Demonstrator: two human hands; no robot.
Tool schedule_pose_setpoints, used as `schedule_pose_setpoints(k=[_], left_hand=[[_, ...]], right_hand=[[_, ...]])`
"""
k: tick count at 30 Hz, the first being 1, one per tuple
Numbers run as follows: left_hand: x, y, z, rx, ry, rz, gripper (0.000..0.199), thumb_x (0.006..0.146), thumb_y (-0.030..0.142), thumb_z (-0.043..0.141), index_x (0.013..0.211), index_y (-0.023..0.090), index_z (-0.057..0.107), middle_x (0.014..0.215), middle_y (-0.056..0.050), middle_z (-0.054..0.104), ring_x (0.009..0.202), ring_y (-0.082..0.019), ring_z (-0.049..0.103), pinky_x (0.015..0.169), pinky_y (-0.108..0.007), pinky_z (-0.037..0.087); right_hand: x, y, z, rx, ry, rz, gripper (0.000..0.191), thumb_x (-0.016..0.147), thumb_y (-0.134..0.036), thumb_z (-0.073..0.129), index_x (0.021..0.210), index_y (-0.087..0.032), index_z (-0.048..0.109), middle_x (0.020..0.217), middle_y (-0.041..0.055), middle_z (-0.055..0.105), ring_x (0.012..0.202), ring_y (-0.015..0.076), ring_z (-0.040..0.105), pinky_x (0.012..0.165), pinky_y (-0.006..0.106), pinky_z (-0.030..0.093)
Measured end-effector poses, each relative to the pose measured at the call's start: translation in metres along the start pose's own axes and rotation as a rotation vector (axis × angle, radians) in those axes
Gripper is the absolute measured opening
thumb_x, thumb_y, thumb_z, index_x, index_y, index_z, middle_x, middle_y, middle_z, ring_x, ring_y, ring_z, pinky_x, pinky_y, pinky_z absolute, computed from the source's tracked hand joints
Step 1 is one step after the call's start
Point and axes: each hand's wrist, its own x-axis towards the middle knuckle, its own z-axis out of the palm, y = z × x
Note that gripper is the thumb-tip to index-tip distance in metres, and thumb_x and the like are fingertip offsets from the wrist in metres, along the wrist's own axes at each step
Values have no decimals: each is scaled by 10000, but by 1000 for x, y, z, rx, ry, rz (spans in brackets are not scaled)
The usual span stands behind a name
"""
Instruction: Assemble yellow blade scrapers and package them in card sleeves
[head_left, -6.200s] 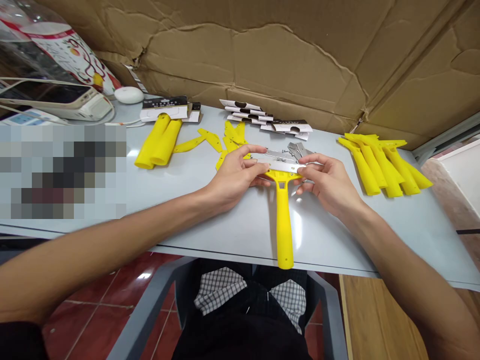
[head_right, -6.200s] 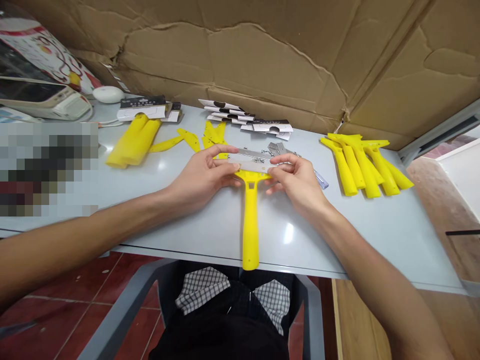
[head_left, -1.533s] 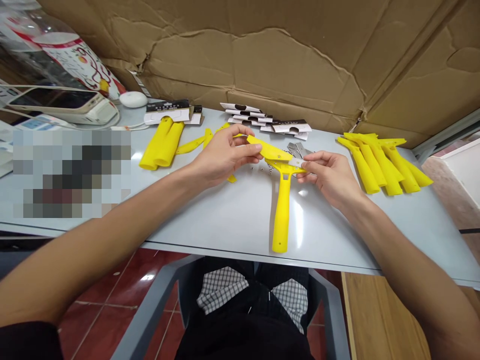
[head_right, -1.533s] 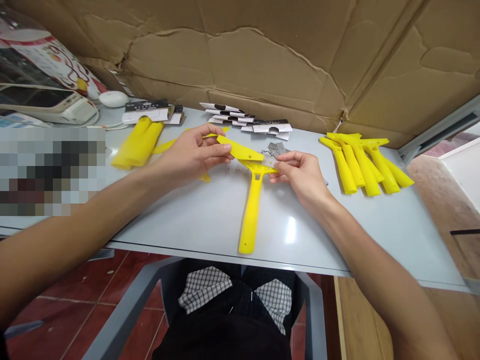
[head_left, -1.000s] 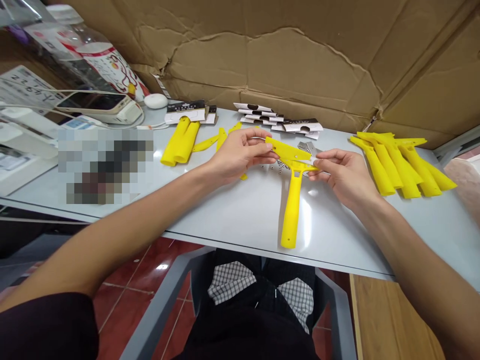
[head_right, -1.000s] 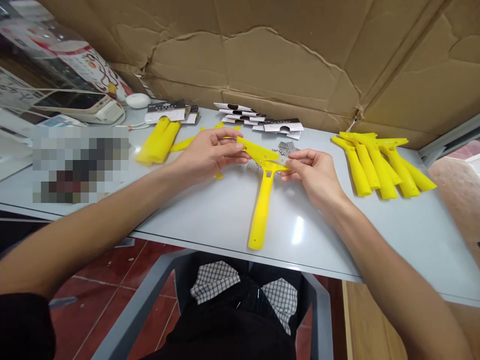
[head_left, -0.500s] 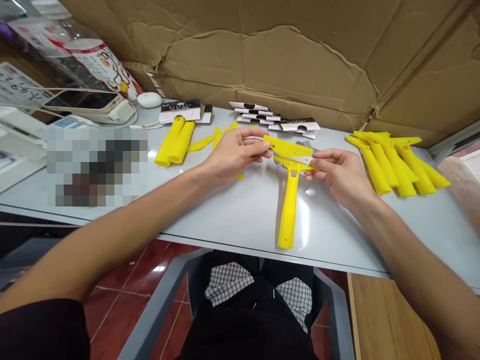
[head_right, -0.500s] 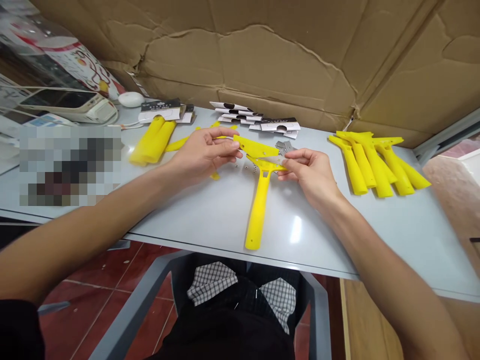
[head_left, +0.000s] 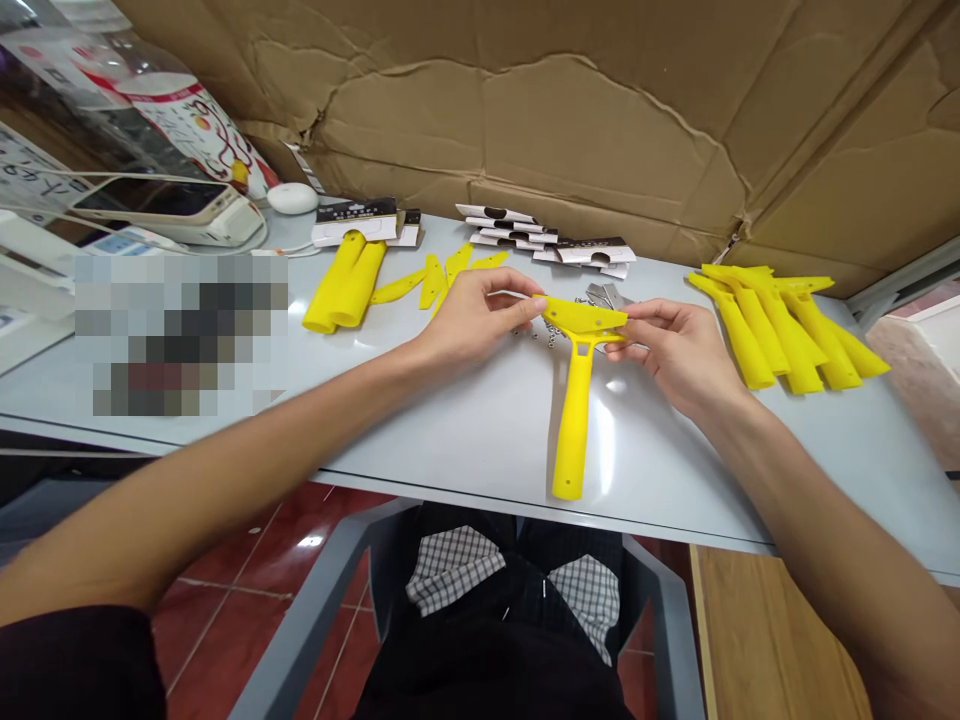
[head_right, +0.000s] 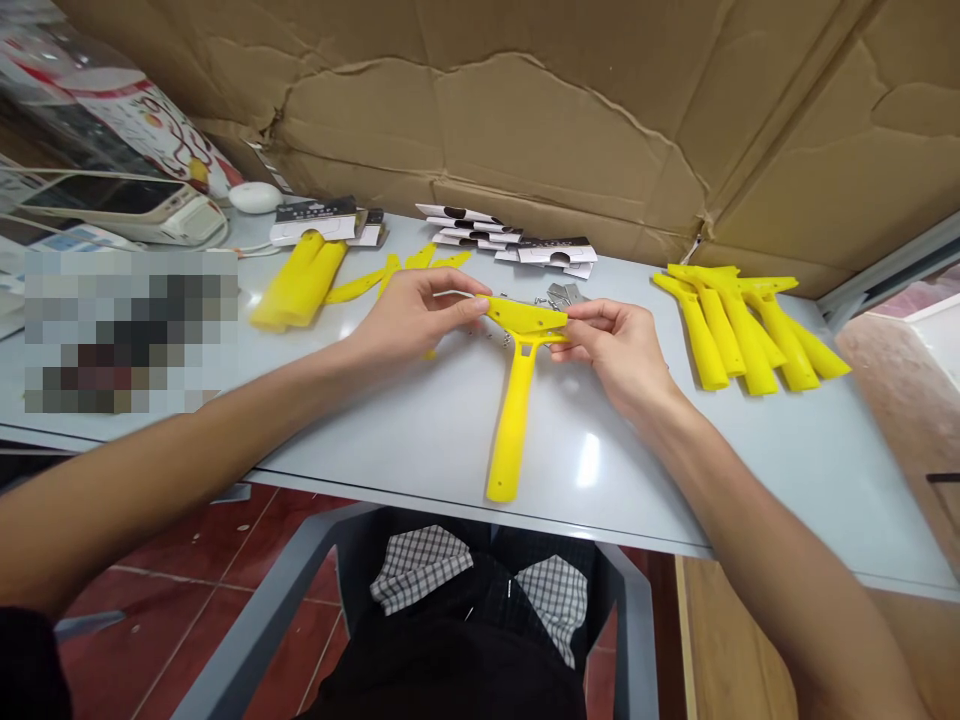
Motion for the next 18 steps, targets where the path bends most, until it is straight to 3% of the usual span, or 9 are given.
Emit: schedule_pose_setpoints(k=[4, 9, 13, 18], left_hand=[[0, -4, 4, -180, -81, -123, 114, 870, 219, 799, 900, 145, 718, 947, -100, 779, 806, -178, 757, 773, -322, 625], [1, -7, 5, -254, -99, -201, 157, 883, 178, 781, 977, 123, 667, 882, -112, 778, 800, -202, 789, 773, -331, 649], [0, -4, 4, -264, -90, -193, 243, 886, 133, 765, 1102, 122, 655, 831, -95, 774, 752, -217, 794, 729, -337, 659], [-2, 2, 5, -184, -61, -176, 192, 886, 140, 765, 1064, 79, 729, 832, -106, 779, 731, -191, 784, 765, -326, 662]], right_hand=[[0, 1, 1, 0, -14, -14, 145, 707, -187, 847, 813, -219, 753, 856, 53, 791, 661, 202, 731, 756, 411, 665], [3, 4, 1, 26, 14, -6, 110, 721, -151, 815, 799, -207, 761, 859, 63, 792, 653, 196, 730, 727, 394, 667], [4, 5, 1, 36, 40, 10, 111, 722, -133, 809, 784, -210, 758, 841, 59, 787, 665, 203, 745, 725, 392, 671], [4, 6, 1, 26, 26, 1, 125, 736, -165, 827, 817, -215, 746, 867, 68, 792, 728, 235, 767, 726, 413, 678]])
